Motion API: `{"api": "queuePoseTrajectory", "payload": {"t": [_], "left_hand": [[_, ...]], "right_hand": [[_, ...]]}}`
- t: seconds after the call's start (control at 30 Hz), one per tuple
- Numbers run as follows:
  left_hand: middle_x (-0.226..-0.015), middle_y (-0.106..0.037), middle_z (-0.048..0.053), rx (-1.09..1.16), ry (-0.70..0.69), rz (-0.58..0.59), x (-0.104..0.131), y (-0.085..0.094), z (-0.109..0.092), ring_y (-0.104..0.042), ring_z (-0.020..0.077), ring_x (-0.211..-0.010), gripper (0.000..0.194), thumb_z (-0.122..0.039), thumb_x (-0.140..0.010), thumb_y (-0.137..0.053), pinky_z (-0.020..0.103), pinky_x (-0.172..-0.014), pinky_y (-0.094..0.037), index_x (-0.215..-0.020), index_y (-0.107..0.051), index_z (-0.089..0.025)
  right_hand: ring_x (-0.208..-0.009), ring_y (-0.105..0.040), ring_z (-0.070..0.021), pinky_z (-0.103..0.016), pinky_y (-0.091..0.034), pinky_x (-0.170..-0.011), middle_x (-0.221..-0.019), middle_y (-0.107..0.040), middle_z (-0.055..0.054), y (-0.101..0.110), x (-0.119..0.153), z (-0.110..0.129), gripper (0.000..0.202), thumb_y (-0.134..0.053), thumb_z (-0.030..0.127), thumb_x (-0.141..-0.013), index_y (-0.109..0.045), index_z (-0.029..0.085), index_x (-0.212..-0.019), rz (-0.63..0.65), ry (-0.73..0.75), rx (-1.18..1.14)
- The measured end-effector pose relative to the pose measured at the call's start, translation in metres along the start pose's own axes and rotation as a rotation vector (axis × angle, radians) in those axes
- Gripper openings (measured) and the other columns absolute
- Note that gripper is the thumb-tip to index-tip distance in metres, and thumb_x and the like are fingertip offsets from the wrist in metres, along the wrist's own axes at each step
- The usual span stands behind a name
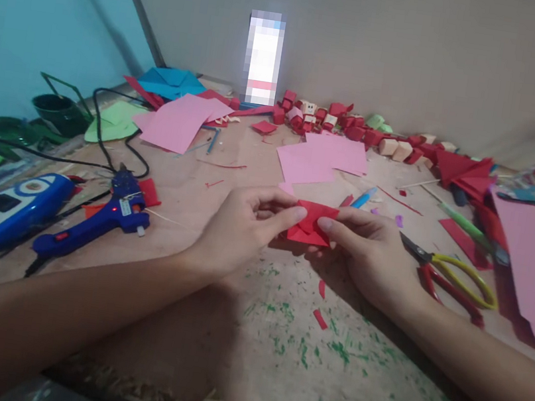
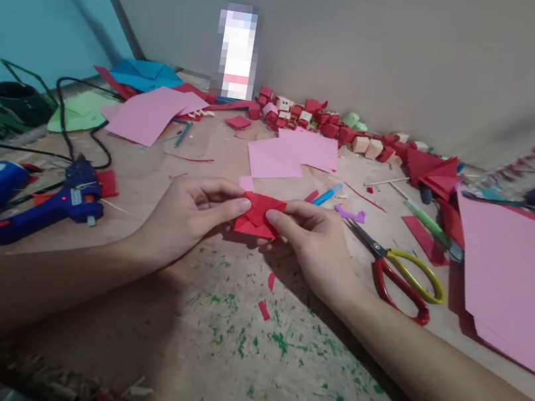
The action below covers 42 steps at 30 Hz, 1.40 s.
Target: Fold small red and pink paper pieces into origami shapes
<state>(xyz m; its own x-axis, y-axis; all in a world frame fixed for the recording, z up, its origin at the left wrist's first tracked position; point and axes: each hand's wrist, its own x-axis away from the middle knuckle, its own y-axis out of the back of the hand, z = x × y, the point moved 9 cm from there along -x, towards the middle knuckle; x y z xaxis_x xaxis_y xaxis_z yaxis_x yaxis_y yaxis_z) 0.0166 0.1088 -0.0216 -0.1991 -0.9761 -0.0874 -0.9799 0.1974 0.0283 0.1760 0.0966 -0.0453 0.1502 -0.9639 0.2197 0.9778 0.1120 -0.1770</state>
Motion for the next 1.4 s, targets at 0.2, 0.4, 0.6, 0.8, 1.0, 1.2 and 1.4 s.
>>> {"api": "queuePoseTrajectory", "payload": {"t": [0.2,0.4,0.6,0.8,1.0,1.2,1.4], "left_hand": [[-0.081,-0.071,0.003,0.054,0.102,0.035,-0.001,-0.005,0.008,-0.070,0.0137,-0.065,0.017,-0.024,-0.082,-0.076,0.023,-0.055,-0.061,-0.092,-0.070,-0.012],[-0.071,-0.066,-0.001,0.083,0.134,0.100,-0.001,-0.006,0.008,-0.063,0.0110,-0.049,0.015,-0.022,-0.084,-0.072,0.020,-0.042,-0.054,-0.096,-0.065,-0.017],[-0.068,-0.064,-0.001,0.153,0.153,0.138,0.001,-0.006,0.006,-0.062,0.0115,-0.051,0.013,-0.022,-0.084,-0.068,0.020,-0.043,-0.054,-0.097,-0.065,-0.018],[-0.073,-0.066,0.002,0.117,0.132,0.153,0.003,-0.009,0.005,-0.065,0.0120,-0.055,0.020,-0.035,-0.090,-0.068,0.022,-0.051,-0.057,-0.094,-0.067,-0.015],[-0.081,-0.067,0.002,0.098,0.067,0.121,0.001,-0.008,0.003,-0.065,0.0104,-0.058,0.017,-0.027,-0.087,-0.071,0.021,-0.052,-0.058,-0.098,-0.067,-0.015],[-0.083,-0.067,0.002,0.076,0.045,0.121,0.002,-0.010,0.002,-0.067,0.0099,-0.062,0.016,-0.019,-0.087,-0.069,0.019,-0.054,-0.058,-0.102,-0.068,-0.014],[-0.083,-0.071,0.003,0.093,0.076,0.105,0.000,-0.010,0.008,-0.068,0.0097,-0.060,0.017,-0.024,-0.089,-0.071,0.019,-0.054,-0.058,-0.102,-0.071,-0.013]], "right_hand": [[-0.058,-0.067,-0.0163,-0.028,-0.054,-0.055,-0.070,-0.074,-0.004,0.000,-0.001,0.002,0.017,-0.084,0.036,-0.080,-0.079,0.020,-0.083,0.016,0.016,0.045],[-0.058,-0.069,-0.0141,-0.026,-0.057,-0.058,-0.076,-0.078,-0.005,-0.001,0.000,0.005,0.021,-0.086,0.028,-0.078,-0.084,0.021,-0.098,0.019,0.023,0.017],[-0.057,-0.071,-0.0142,-0.027,-0.059,-0.059,-0.082,-0.081,-0.005,0.000,0.000,0.006,0.016,-0.083,0.025,-0.081,-0.085,0.024,-0.097,0.016,0.052,0.033],[-0.068,-0.075,-0.0162,-0.027,-0.061,-0.064,-0.085,-0.082,-0.003,-0.003,0.002,0.015,0.007,-0.081,0.022,-0.082,-0.085,0.025,-0.085,0.011,0.129,0.074],[-0.073,-0.073,-0.0188,-0.028,-0.058,-0.064,-0.089,-0.082,-0.006,-0.005,0.005,0.018,0.027,-0.087,0.033,-0.078,-0.083,0.024,-0.104,0.060,0.120,0.180],[-0.074,-0.074,-0.0196,-0.033,-0.060,-0.071,-0.086,-0.080,-0.005,-0.005,0.001,0.008,0.018,-0.081,0.037,-0.086,-0.084,0.025,-0.099,0.079,0.071,0.076],[-0.074,-0.074,-0.0188,-0.032,-0.061,-0.072,-0.087,-0.080,-0.005,-0.004,0.002,0.012,0.014,-0.082,0.033,-0.084,-0.084,0.023,-0.094,0.046,0.126,0.134]]}}
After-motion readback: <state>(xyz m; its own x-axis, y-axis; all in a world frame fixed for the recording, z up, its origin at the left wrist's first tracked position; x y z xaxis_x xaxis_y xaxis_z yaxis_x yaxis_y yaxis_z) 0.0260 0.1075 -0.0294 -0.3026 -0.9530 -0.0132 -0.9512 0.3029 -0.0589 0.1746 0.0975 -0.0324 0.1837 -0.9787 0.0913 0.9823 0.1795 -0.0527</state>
